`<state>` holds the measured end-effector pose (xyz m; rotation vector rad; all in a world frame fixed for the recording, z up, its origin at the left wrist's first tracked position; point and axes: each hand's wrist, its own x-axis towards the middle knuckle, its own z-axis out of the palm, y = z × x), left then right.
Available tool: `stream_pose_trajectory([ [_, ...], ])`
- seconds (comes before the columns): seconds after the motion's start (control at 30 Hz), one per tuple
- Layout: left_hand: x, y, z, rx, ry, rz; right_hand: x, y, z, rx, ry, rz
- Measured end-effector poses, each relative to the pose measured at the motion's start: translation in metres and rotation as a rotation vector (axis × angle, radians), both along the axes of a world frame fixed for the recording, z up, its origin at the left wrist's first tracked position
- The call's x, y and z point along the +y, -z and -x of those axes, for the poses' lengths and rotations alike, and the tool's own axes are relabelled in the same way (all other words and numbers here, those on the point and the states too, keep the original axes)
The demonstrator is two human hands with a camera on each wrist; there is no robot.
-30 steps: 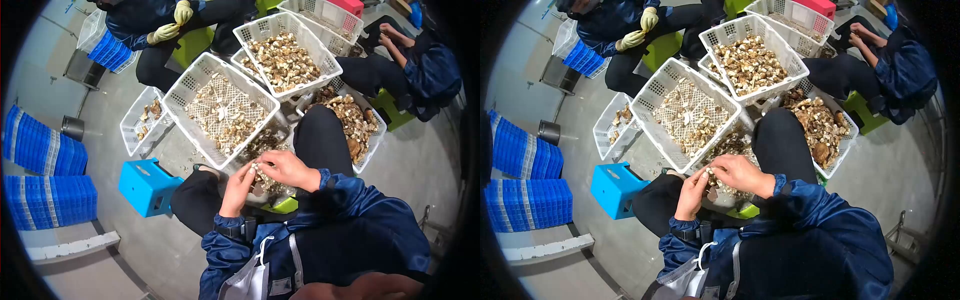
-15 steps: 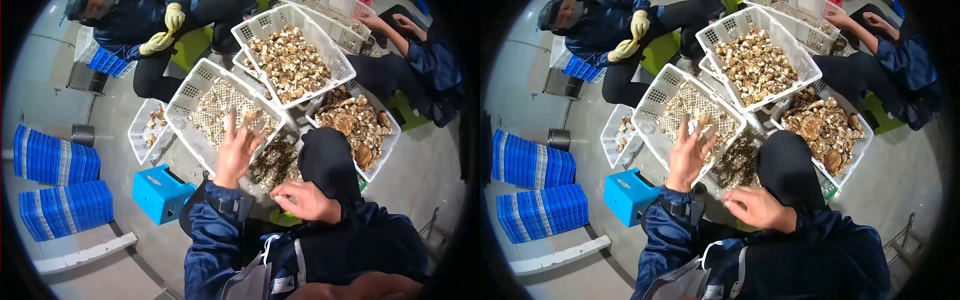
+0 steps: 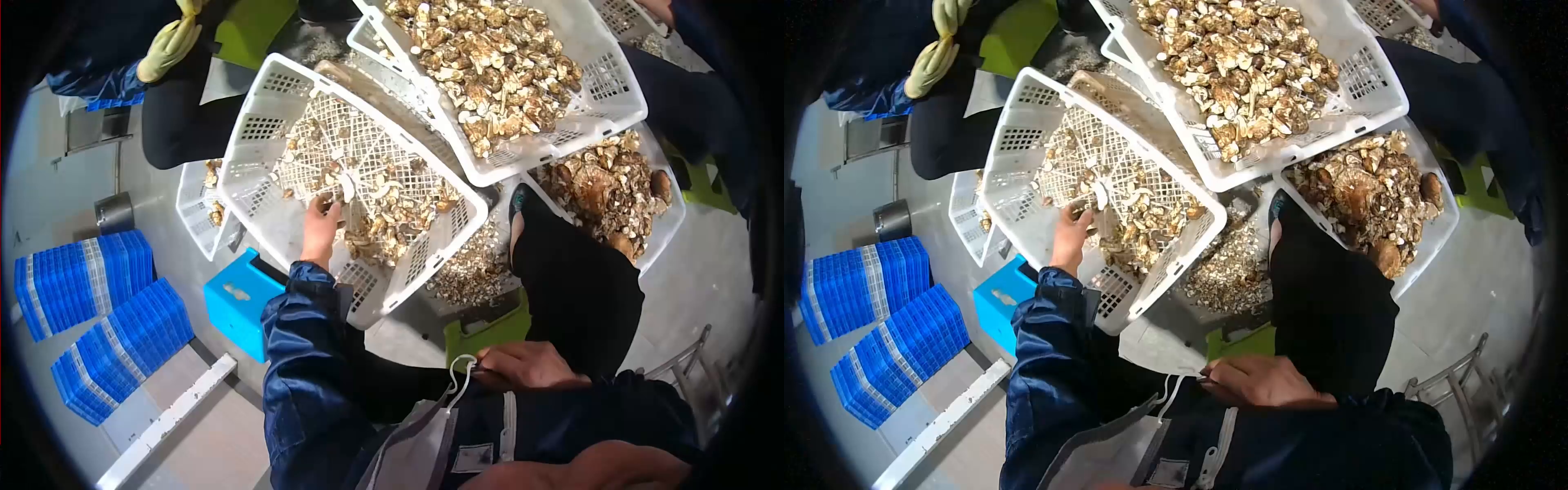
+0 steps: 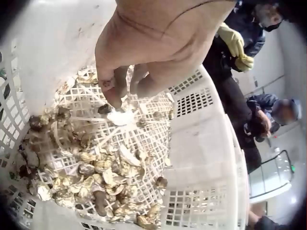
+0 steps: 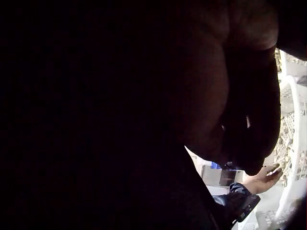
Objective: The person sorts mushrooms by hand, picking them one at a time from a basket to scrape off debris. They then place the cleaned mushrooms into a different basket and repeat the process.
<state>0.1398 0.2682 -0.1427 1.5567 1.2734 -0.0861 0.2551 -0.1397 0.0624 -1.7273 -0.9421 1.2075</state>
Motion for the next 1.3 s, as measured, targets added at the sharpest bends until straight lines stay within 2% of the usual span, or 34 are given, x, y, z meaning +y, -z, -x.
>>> stream_pose_trajectory([
  [0.03,-0.001,0.007,-0.009,0.029,0.052,-0.062,0.002,-0.001,-0.004,0.011,0.009,0.033],
  [0.07,0.007,0.033,-0.007,0.081,0.193,-0.26,0.004,0.0,-0.008,0.021,0.004,0.05],
  [0.1,0.009,0.043,-0.014,0.133,0.338,-0.459,0.006,0.001,-0.011,0.033,0.0,0.066],
  [0.17,0.001,0.059,-0.02,0.287,0.441,-0.717,0.007,0.004,-0.012,0.059,0.002,0.086],
  [0.23,-0.007,0.032,-0.045,0.378,0.364,-0.512,0.007,0.005,-0.011,0.083,0.016,0.096],
  [0.3,0.002,0.047,-0.034,0.315,0.347,-0.529,0.007,0.001,-0.012,0.088,0.034,0.112],
  [0.33,0.003,0.045,-0.031,0.198,0.286,-0.467,0.007,-0.002,-0.012,0.09,0.04,0.116],
  [0.37,0.013,0.06,-0.017,0.098,0.105,-0.182,0.006,-0.003,-0.012,0.075,0.036,0.114],
  [0.43,-0.003,0.016,-0.022,-0.146,-0.183,0.275,0.004,-0.008,-0.009,0.048,0.034,0.106],
  [0.5,-0.03,-0.034,-0.028,-0.377,-0.221,0.495,-0.003,-0.006,0.0,-0.014,0.053,0.009],
  [0.57,-0.059,-0.07,-0.022,-0.481,-0.292,0.536,-0.007,-0.003,0.01,-0.072,0.071,-0.069],
  [0.63,-0.084,-0.098,-0.012,-0.558,-0.174,0.581,-0.008,-0.002,0.018,-0.119,0.083,-0.127],
  [0.67,-0.101,-0.113,-0.006,-0.544,-0.192,0.588,-0.006,-0.004,0.018,-0.164,0.078,-0.191],
  [0.7,-0.116,-0.13,0.0,-0.556,-0.094,0.588,-0.008,-0.002,0.022,-0.176,0.07,-0.22],
  [0.77,-0.149,-0.153,0.02,-0.579,-0.139,0.619,-0.008,-0.008,0.028,-0.241,0.143,-0.294],
  [0.83,-0.187,-0.177,0.04,-0.596,-0.105,0.606,-0.011,-0.002,0.036,-0.269,0.199,-0.403],
  [0.93,-0.228,-0.181,0.082,-0.585,-0.074,0.573,-0.01,-0.004,0.045,-0.24,0.234,-0.368],
  [1.0,-0.25,-0.181,0.106,-0.655,-0.078,0.583,-0.009,-0.003,0.055,-0.314,0.208,-0.42],
  [1.07,-0.27,-0.199,0.111,-0.671,-0.122,0.598,-0.005,0.007,0.065,-0.389,0.178,-0.516],
  [1.2,-0.276,-0.205,0.139,-0.621,-0.049,0.55,-0.005,0.004,0.078,-0.35,0.101,-0.455],
  [1.3,-0.267,-0.205,0.15,-0.597,-0.017,0.564,-0.006,0.002,0.083,-0.275,0.139,-0.402],
])
